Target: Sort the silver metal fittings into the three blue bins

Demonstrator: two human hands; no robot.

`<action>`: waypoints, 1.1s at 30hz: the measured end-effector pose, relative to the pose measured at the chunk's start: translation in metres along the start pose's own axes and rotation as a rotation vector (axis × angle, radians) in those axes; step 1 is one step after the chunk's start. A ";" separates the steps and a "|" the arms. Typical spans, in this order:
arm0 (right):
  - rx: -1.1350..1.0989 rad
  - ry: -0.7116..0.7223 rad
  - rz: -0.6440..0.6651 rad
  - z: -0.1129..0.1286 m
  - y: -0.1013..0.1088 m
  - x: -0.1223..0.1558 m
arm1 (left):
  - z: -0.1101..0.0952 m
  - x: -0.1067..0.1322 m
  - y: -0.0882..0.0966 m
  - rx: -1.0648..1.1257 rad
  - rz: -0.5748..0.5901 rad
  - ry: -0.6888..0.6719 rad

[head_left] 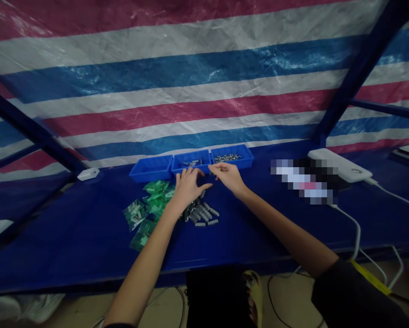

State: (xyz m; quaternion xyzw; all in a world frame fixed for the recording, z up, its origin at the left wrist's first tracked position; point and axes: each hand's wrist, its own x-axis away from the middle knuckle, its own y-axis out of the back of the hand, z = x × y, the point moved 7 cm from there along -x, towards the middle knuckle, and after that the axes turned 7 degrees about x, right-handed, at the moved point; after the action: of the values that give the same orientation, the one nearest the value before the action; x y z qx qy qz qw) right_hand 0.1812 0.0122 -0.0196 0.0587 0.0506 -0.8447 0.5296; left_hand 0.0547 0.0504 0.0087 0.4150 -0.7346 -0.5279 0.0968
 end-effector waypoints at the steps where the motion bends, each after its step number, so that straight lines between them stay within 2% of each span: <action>1: 0.023 0.023 -0.009 0.001 0.001 0.000 | 0.002 0.002 -0.003 -0.073 0.066 0.016; 4: 0.051 0.031 -0.006 0.000 0.001 0.000 | 0.003 0.006 -0.010 -0.173 0.236 0.040; 6: 0.078 0.030 -0.005 -0.001 0.001 0.000 | 0.001 0.008 -0.012 -0.188 0.284 0.041; 13: 0.343 0.119 -0.059 0.004 0.009 -0.001 | -0.002 0.008 -0.009 -0.208 0.288 0.031; 20: 0.337 0.090 -0.062 0.000 0.014 -0.004 | -0.001 0.008 -0.006 -0.154 0.318 0.030; 27: -0.013 0.093 0.157 0.015 -0.001 -0.003 | -0.014 0.007 -0.012 -0.009 0.226 -0.066; 30: 0.009 0.036 0.125 0.013 0.001 -0.003 | -0.014 0.003 -0.002 0.051 0.091 -0.052; 33: -0.014 -0.103 0.123 0.000 0.000 -0.002 | -0.012 -0.001 0.011 0.140 -0.071 -0.020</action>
State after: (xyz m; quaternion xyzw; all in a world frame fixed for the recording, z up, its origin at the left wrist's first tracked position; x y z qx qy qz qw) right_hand 0.1816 0.0139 -0.0196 0.0143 0.0255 -0.8122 0.5826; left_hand 0.0562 0.0436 0.0238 0.4413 -0.7554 -0.4826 0.0414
